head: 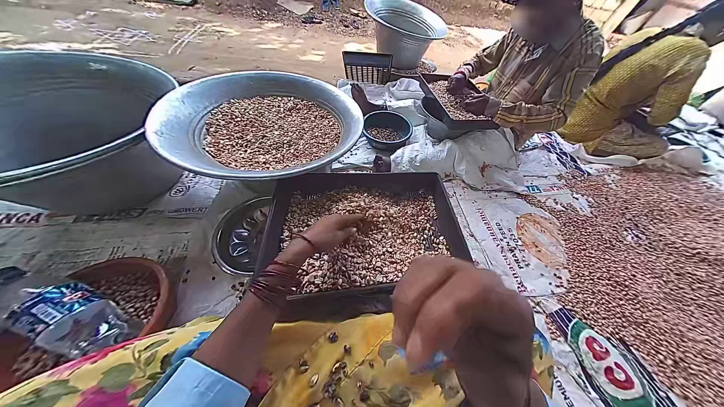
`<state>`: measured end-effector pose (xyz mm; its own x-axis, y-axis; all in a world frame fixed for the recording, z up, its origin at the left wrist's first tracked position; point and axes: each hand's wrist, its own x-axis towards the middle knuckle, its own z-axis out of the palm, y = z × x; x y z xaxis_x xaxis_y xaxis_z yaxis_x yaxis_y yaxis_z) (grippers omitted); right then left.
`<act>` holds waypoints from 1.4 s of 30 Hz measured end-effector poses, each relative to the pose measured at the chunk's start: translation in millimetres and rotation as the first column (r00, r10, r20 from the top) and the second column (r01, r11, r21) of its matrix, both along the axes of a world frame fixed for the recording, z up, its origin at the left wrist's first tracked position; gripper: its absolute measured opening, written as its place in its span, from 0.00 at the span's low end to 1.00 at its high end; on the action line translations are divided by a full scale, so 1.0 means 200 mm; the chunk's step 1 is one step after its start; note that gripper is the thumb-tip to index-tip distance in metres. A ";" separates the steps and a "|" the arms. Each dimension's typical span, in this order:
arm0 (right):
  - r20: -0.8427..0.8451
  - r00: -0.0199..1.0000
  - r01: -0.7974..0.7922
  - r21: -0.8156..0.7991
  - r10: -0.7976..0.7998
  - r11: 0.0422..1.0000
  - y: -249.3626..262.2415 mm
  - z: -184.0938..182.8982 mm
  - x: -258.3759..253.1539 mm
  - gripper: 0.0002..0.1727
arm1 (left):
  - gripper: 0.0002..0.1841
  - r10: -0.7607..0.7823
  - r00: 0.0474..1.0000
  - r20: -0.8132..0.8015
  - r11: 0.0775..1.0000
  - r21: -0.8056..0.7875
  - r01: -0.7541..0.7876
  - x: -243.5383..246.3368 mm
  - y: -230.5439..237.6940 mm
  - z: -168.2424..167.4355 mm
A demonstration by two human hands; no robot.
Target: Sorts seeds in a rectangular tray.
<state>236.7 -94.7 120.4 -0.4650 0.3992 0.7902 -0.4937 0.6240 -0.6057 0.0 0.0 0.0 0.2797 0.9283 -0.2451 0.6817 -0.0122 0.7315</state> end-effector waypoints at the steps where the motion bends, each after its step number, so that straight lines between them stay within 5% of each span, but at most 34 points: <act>1: 0.094 0.976 0.192 0.052 -0.196 0.980 0.10 -0.02 0.03 0.13 | 0.24 0.078 0.997 -0.008 0.997 0.019 -0.078 -0.05 0.00 0.01; 3: 0.396 0.751 0.487 0.209 -0.528 0.848 0.30 -0.09 0.12 0.13 | 0.22 0.206 0.977 -0.062 0.978 0.027 -0.205 -0.14 -0.01 0.08; 4: 0.607 0.507 0.557 0.310 -0.611 0.770 0.38 -0.11 0.15 0.14 | 0.20 0.254 0.962 -0.101 0.967 0.006 -0.255 -0.19 -0.02 0.11; 6: 0.909 -0.030 0.531 0.368 -0.417 0.764 0.50 -0.14 0.17 0.21 | 0.19 0.256 0.939 -0.232 0.951 -0.113 -0.287 -0.26 -0.05 0.18; 7: 0.932 -0.237 0.519 0.359 -0.273 0.775 0.57 -0.19 0.16 0.25 | 0.20 0.209 0.927 -0.311 0.940 -0.198 -0.278 -0.28 -0.06 0.20; 9: 0.900 -0.427 0.502 0.317 -0.089 0.804 0.66 -0.33 0.17 0.31 | 0.22 0.052 0.901 -0.430 0.893 -0.384 -0.235 -0.27 -0.09 0.19; 11: 0.908 -0.419 0.446 0.212 -0.007 0.870 0.71 -0.44 0.18 0.34 | 0.25 -0.107 0.902 -0.418 0.854 -0.504 -0.133 -0.20 -0.07 0.12; 14: 0.943 -0.332 0.332 0.084 0.033 0.939 0.71 -0.52 0.11 0.44 | 0.29 -0.240 0.871 -0.429 0.881 -0.473 0.010 -0.03 -0.03 0.03; 16: 0.952 -0.304 0.298 0.072 0.023 0.952 0.70 -0.55 0.05 0.49 | 0.27 -0.210 0.895 -0.394 0.921 -0.387 0.046 0.09 -0.03 0.03; 19: 0.978 -0.203 0.359 0.037 0.039 0.933 0.71 -0.57 0.02 0.39 | 0.28 -0.027 0.994 -0.107 0.980 -0.197 0.005 0.25 -0.06 -0.01; 21: 0.998 -0.049 0.428 -0.004 0.027 0.904 0.72 -0.58 0.05 0.25 | 0.35 0.027 0.984 0.174 0.992 -0.127 -0.005 0.30 -0.09 0.02; 24: 0.948 0.319 0.540 -0.176 -0.007 0.823 0.72 -0.54 0.09 0.23 | 0.26 0.127 0.890 0.437 0.992 -0.045 -0.120 0.27 -0.07 0.08; 26: 0.851 0.523 0.509 -0.271 -0.043 0.817 0.72 -0.49 0.11 0.24 | 0.17 0.234 0.912 0.336 0.951 0.116 -0.287 0.17 -0.04 0.11; 28: 0.779 0.617 0.506 -0.281 -0.114 0.816 0.71 -0.45 0.11 0.17 | 0.11 0.355 0.927 0.118 0.850 0.371 -0.373 0.04 0.03 0.09; 32: 0.737 0.593 0.623 -0.165 -0.324 0.765 0.73 -0.45 0.13 0.15 | 0.13 0.434 0.890 -0.142 0.836 0.431 -0.339 -0.09 0.19 0.00; 38: 0.735 0.545 0.691 -0.121 -0.404 0.712 0.77 -0.50 0.14 0.07 | 0.14 0.366 0.853 -0.373 0.906 0.354 -0.234 -0.04 0.30 -0.10; 42: 0.795 0.445 0.678 0.001 -0.412 0.735 0.78 -0.53 0.13 0.08 | 0.10 0.399 0.836 -0.378 0.893 0.367 -0.260 -0.04 0.29 -0.14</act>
